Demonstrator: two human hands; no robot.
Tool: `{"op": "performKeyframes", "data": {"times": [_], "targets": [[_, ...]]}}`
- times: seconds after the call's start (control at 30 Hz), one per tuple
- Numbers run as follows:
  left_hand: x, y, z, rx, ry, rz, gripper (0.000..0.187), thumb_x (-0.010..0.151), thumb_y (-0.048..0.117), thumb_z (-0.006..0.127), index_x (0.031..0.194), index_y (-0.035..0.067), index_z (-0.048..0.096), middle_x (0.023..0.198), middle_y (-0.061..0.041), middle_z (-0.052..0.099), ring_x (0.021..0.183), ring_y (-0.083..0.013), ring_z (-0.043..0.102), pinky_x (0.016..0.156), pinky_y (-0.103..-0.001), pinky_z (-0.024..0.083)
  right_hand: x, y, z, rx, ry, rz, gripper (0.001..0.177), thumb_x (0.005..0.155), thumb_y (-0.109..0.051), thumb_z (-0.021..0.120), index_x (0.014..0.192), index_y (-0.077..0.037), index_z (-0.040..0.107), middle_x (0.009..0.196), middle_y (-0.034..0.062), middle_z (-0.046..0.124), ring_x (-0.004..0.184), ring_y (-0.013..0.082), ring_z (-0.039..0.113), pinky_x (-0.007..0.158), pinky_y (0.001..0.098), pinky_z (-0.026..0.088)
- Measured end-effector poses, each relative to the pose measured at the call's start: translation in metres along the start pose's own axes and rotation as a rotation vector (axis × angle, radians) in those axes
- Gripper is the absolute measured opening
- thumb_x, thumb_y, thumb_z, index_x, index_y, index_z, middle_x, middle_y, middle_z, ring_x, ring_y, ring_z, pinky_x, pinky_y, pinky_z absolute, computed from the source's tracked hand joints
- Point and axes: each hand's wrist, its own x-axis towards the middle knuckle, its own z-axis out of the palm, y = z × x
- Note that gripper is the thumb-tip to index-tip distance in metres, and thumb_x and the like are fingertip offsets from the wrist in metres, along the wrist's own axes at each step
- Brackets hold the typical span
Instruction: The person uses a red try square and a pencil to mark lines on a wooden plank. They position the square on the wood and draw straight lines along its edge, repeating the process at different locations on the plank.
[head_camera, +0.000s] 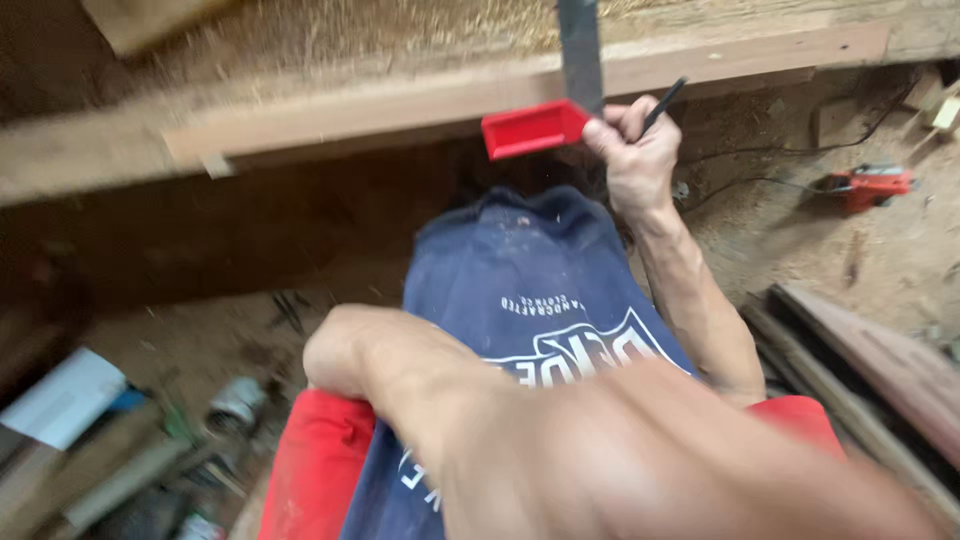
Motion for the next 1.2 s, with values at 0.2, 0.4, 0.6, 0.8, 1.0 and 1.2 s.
{"op": "performKeyframes", "data": {"times": [0.2, 0.4, 0.6, 0.8, 1.0, 1.2], "targets": [[0.010, 0.007, 0.027, -0.135, 0.047, 0.062, 0.025, 0.090, 0.016, 0.078, 0.111, 0.002, 0.073, 0.111, -0.013, 0.075, 0.093, -0.0211, 0.078, 0.087, -0.035, 0.061, 0.014, -0.013, 0.000, 0.062, -0.005, 0.013, 0.046, 0.092, 0.013, 0.072, 0.079, -0.013, 0.037, 0.090, 0.0061, 0.068, 0.081, 0.0091, 0.061, 0.078, 0.0265, 0.057], [0.031, 0.016, 0.027, -0.084, 0.032, 0.108, 0.028, 0.091, 0.019, 0.076, 0.112, 0.002, 0.072, 0.115, -0.015, 0.073, 0.093, -0.0212, 0.079, 0.086, -0.036, 0.063, 0.022, -0.008, -0.002, -0.016, -0.009, 0.038, 0.047, 0.087, 0.007, 0.073, 0.076, -0.017, 0.035, 0.084, 0.0004, 0.064, 0.076, 0.0063, 0.057, 0.071, 0.0234, 0.053], [0.037, 0.010, 0.037, -0.127, 0.123, 0.143, 0.031, 0.091, 0.021, 0.074, 0.114, 0.001, 0.070, 0.120, -0.016, 0.072, 0.093, -0.0213, 0.080, 0.085, -0.037, 0.064, 0.035, -0.010, -0.007, 0.057, -0.127, 0.039, 0.047, 0.094, 0.013, 0.075, 0.083, -0.013, 0.038, 0.092, 0.0038, 0.062, 0.082, 0.0090, 0.058, 0.078, 0.0253, 0.055], [0.060, 0.009, 0.049, -0.100, 0.276, 0.200, 0.033, 0.091, 0.023, 0.072, 0.116, 0.001, 0.069, 0.124, -0.017, 0.070, 0.092, -0.0214, 0.081, 0.084, -0.038, 0.066, 0.051, -0.019, -0.002, 0.053, -0.281, 0.112, 0.043, 0.091, 0.011, 0.071, 0.078, -0.014, 0.038, 0.096, 0.0121, 0.073, 0.082, 0.0154, 0.071, 0.077, 0.0326, 0.065], [0.034, -0.042, -0.004, 1.294, 1.038, 0.477, 0.028, 0.094, 0.013, 0.077, 0.119, 0.005, 0.069, 0.126, -0.010, 0.071, 0.110, -0.0262, 0.073, 0.098, -0.039, 0.060, 0.077, -0.024, 0.013, -0.178, -0.469, 0.099, 0.039, 0.092, 0.007, 0.079, 0.082, -0.013, 0.047, 0.093, 0.0143, 0.068, 0.078, 0.0144, 0.063, 0.072, 0.0319, 0.059], [-0.049, -0.142, -0.080, 1.776, 1.377, 0.031, 0.045, 0.075, 0.006, 0.074, 0.120, 0.007, 0.068, 0.125, -0.010, 0.065, 0.116, -0.0321, 0.063, 0.102, -0.046, 0.052, 0.070, -0.036, 0.081, -0.036, -0.646, 0.158, 0.043, 0.087, 0.008, 0.076, 0.076, -0.012, 0.040, 0.097, 0.0150, 0.072, 0.079, 0.0126, 0.067, 0.072, 0.0292, 0.062]]}}
